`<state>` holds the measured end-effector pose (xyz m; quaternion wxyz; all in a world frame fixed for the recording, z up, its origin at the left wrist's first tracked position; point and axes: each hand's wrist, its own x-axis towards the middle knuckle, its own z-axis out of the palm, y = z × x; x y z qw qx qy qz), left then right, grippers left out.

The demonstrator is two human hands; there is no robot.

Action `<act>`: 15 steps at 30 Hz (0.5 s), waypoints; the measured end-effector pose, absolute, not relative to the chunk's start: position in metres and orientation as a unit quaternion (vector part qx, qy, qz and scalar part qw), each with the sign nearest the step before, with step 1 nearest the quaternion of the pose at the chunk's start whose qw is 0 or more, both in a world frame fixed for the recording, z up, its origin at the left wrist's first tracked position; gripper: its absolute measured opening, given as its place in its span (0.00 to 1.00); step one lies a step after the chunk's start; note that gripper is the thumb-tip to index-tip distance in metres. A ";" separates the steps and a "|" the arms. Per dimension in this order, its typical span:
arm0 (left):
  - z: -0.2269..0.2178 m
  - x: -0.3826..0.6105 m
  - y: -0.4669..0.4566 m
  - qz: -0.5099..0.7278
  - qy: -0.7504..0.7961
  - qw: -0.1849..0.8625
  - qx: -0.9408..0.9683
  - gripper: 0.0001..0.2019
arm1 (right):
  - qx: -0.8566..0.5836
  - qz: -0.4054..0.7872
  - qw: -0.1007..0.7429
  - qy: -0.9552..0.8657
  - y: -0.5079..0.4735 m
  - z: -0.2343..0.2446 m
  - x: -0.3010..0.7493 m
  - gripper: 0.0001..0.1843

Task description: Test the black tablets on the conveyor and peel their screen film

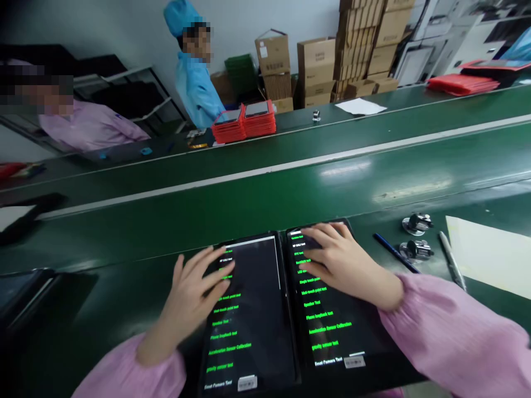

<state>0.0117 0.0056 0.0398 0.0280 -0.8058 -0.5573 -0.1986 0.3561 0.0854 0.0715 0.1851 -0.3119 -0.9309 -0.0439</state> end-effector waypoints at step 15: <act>0.036 0.001 0.021 -0.220 -0.562 0.048 -0.796 0.18 | -0.373 -0.019 0.162 -0.913 0.093 0.061 0.353 0.19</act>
